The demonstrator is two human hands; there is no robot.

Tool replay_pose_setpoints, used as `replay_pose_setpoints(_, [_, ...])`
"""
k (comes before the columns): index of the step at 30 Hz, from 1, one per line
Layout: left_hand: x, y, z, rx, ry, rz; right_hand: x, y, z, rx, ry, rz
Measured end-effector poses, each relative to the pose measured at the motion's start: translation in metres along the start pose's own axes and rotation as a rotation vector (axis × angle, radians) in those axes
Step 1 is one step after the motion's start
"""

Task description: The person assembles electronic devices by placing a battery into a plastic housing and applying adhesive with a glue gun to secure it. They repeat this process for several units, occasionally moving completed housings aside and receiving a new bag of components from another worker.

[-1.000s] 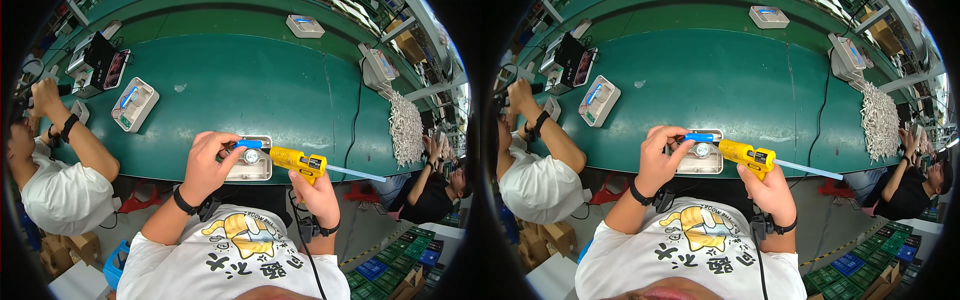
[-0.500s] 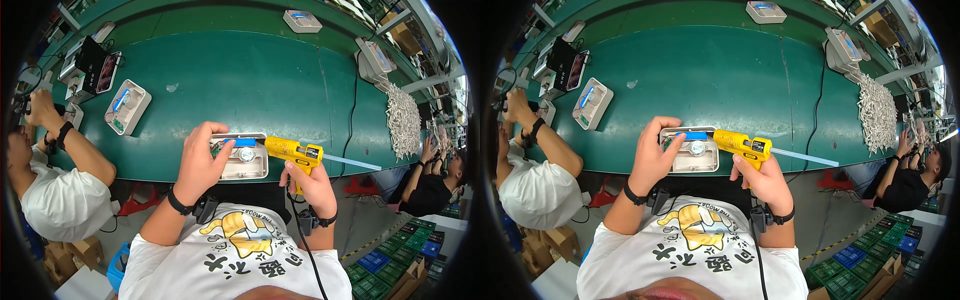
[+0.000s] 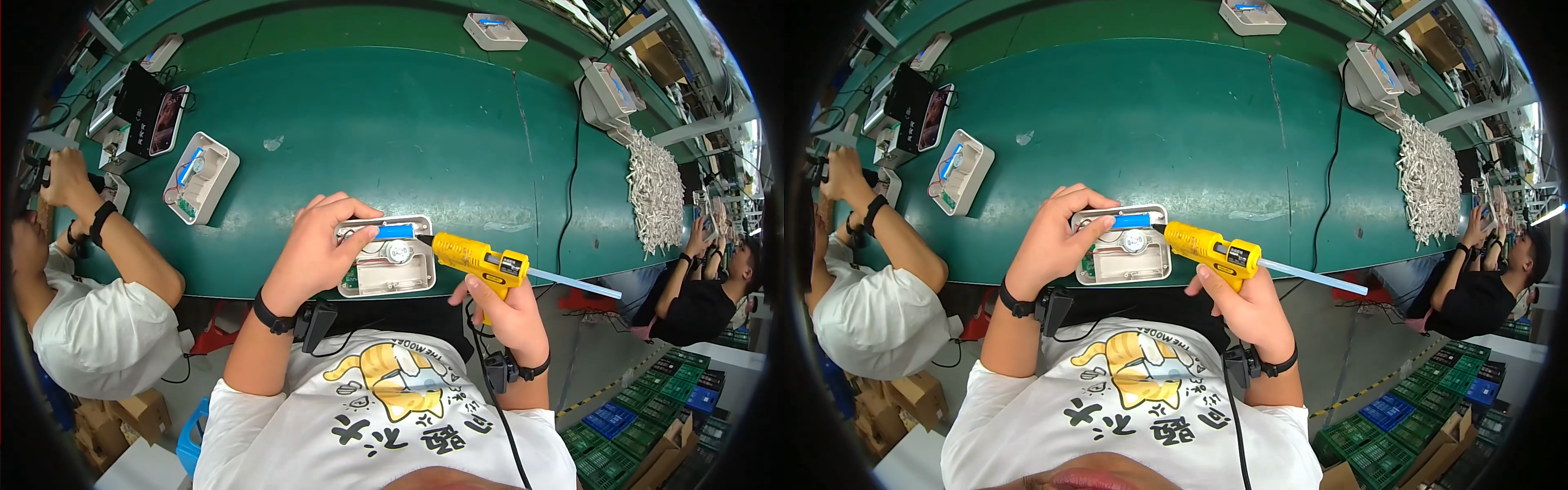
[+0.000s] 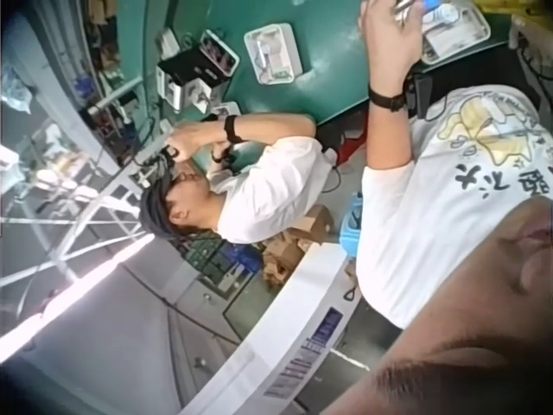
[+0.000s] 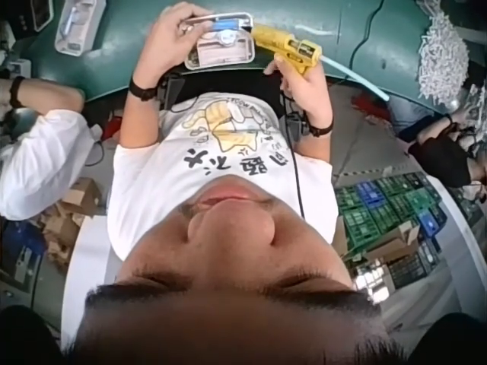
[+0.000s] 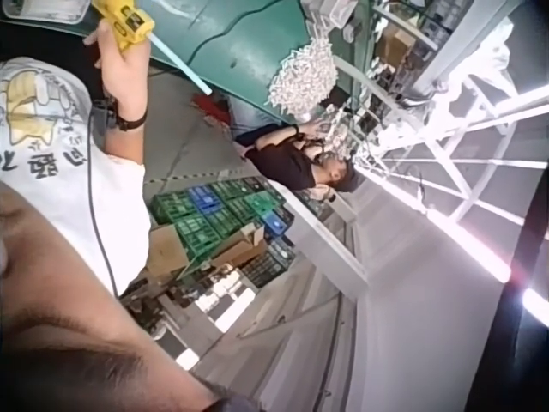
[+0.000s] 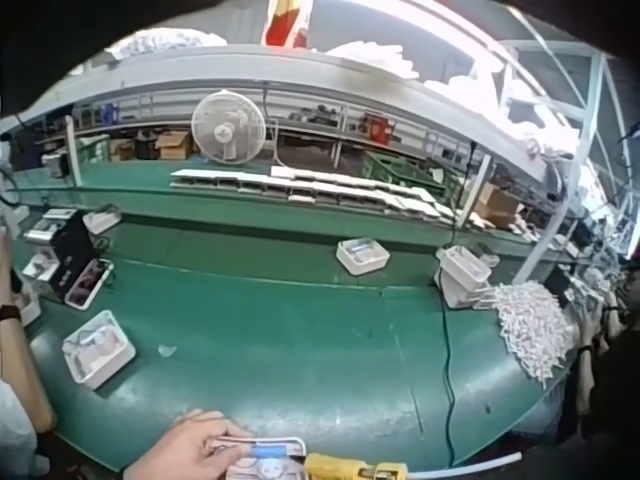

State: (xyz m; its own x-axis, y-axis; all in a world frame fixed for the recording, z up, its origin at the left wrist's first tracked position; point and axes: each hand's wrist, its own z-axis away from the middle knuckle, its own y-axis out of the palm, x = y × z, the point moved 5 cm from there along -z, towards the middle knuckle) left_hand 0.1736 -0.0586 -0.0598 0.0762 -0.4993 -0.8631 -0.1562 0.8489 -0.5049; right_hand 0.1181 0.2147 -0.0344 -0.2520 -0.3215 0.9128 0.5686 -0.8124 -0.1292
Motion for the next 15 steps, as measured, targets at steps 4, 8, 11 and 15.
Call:
replay_pose_setpoints(4, [-0.001,-0.003,-0.003,0.031,0.013,0.018,-0.005,-0.005,-0.001,0.077,0.073,0.000])
replay_pose_setpoints(8, [0.000,0.001,0.002,0.023,0.024,-0.014,-0.011,-0.004,0.000,0.153,0.065,0.100])
replay_pose_setpoints(11, [0.002,0.002,0.007,-0.011,0.063,-0.040,-0.006,-0.004,0.005,0.071,-0.020,0.207])
replay_pose_setpoints(15, [0.002,0.002,0.010,-0.026,0.125,-0.074,0.005,-0.002,0.010,0.042,0.060,0.093])
